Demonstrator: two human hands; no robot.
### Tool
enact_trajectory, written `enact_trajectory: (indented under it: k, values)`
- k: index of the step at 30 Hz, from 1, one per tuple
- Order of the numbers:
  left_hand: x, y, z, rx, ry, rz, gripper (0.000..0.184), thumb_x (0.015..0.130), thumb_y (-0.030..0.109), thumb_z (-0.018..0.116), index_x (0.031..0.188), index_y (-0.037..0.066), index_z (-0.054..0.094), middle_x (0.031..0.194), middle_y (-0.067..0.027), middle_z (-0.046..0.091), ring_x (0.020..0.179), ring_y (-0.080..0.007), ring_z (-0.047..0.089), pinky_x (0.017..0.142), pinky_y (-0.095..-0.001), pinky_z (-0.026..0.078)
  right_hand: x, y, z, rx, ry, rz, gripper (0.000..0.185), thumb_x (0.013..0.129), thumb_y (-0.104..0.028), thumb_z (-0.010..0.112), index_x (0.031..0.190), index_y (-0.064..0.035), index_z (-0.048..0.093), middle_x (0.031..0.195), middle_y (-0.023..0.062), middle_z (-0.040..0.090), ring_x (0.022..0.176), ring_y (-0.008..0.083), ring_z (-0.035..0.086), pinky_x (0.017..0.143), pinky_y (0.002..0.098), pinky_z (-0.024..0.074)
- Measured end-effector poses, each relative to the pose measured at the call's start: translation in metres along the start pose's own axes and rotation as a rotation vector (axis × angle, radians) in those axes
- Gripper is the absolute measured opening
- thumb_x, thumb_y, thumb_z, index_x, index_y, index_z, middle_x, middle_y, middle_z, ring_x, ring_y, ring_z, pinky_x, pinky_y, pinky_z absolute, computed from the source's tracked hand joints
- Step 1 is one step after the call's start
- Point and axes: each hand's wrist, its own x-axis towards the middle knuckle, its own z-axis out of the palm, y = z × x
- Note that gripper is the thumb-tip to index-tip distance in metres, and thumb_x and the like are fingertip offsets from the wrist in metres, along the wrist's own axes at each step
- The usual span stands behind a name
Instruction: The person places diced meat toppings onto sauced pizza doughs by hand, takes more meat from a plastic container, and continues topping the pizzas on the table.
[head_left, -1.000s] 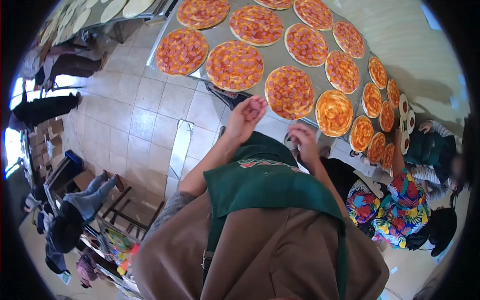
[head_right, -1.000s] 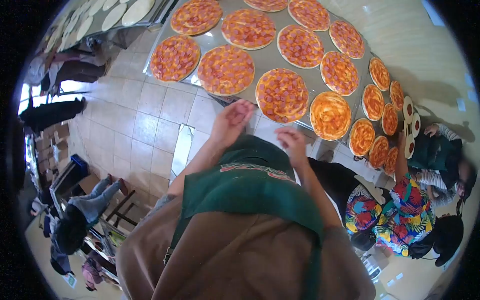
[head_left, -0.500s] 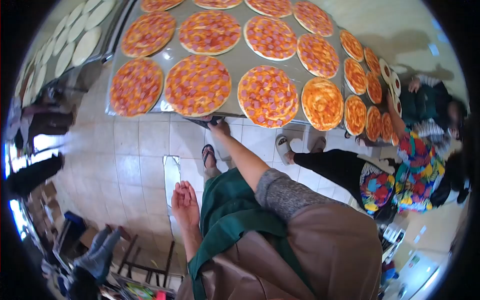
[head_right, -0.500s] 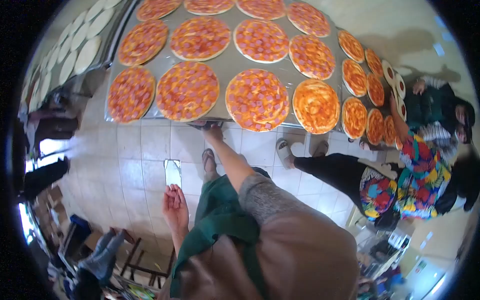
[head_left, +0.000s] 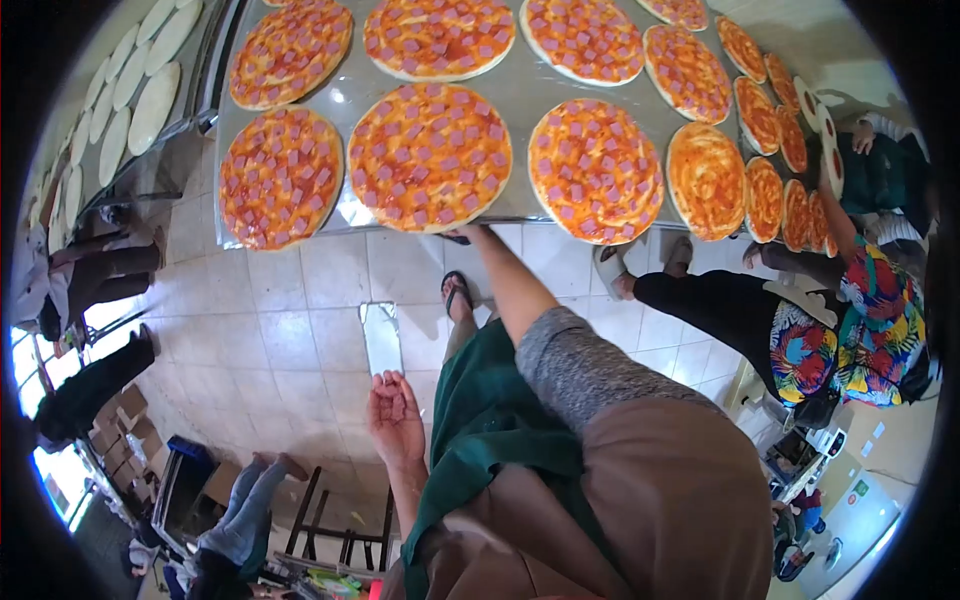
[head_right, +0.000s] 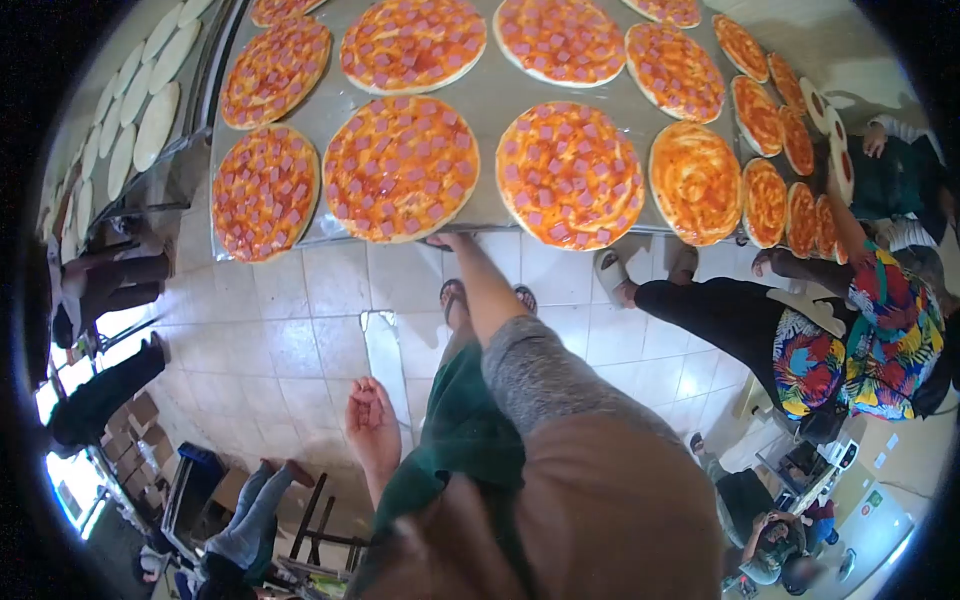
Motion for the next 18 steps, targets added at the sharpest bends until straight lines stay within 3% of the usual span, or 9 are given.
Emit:
enact_trajectory:
  k: [8, 9, 12, 13, 16, 18]
  values:
    - [0.004, -0.005, 0.001, 0.029, 0.067, -0.050, 0.030, 0.097, 0.017, 0.042, 0.114, -0.005, 0.055, 0.114, -0.0185, 0.058, 0.113, -0.0305, 0.053, 0.102, -0.0398, 0.043, -0.030, 0.028, -0.029, 0.324, -0.246, 0.171, 0.029, 0.075, -0.023, 0.058, 0.098, -0.0053, 0.060, 0.095, 0.0138, 0.065, 0.085, 0.0221, 0.067, 0.069, 0.0339, 0.0542]
    - [0.005, -0.006, 0.000, 0.026, 0.038, -0.058, 0.030, 0.097, 0.017, 0.042, 0.114, -0.004, 0.055, 0.115, -0.0185, 0.058, 0.113, -0.0304, 0.053, 0.103, -0.0398, 0.043, -0.030, 0.033, -0.030, 0.358, -0.299, 0.257, 0.026, 0.072, -0.011, 0.050, 0.097, -0.0105, 0.056, 0.099, 0.0071, 0.063, 0.081, 0.0168, 0.065, 0.067, 0.0294, 0.0532]
    - [0.002, -0.007, -0.002, 0.029, -0.003, -0.066, 0.031, 0.097, 0.017, 0.041, 0.115, -0.004, 0.055, 0.116, -0.0181, 0.058, 0.114, -0.0300, 0.052, 0.103, -0.0394, 0.043, -0.049, 0.051, -0.028, 0.586, -0.406, 0.152, 0.042, 0.072, -0.005, 0.047, 0.113, -0.0127, 0.051, 0.107, 0.0072, 0.060, 0.076, 0.0213, 0.065, 0.068, 0.0310, 0.0540]
    - [0.000, -0.007, -0.002, 0.039, 0.006, -0.062, 0.031, 0.097, 0.017, 0.041, 0.115, -0.004, 0.055, 0.116, -0.0179, 0.058, 0.115, -0.0299, 0.052, 0.103, -0.0391, 0.042, -0.061, 0.054, -0.028, 0.655, -0.410, 0.132, 0.053, 0.073, -0.001, 0.045, 0.125, -0.0137, 0.044, 0.111, 0.0072, 0.058, 0.081, 0.0219, 0.063, 0.071, 0.0336, 0.0546]
    - [-0.007, -0.005, 0.006, 0.051, -0.002, -0.064, 0.031, 0.097, 0.017, 0.041, 0.115, -0.004, 0.055, 0.116, -0.0176, 0.058, 0.115, -0.0298, 0.052, 0.103, -0.0387, 0.042, -0.095, 0.084, -0.025, 0.755, -0.392, 0.111, 0.053, 0.076, -0.001, 0.044, 0.128, -0.0128, 0.044, 0.113, 0.0081, 0.056, 0.090, 0.0225, 0.060, 0.075, 0.0362, 0.0545]
    - [-0.012, -0.002, 0.017, 0.055, -0.033, -0.062, 0.031, 0.097, 0.017, 0.041, 0.116, -0.004, 0.054, 0.116, -0.0177, 0.058, 0.115, -0.0299, 0.052, 0.103, -0.0388, 0.042, -0.131, 0.101, -0.033, 0.750, -0.430, 0.213, 0.050, 0.076, -0.001, 0.044, 0.126, -0.0106, 0.045, 0.113, 0.0083, 0.054, 0.095, 0.0213, 0.057, 0.077, 0.0368, 0.0543]
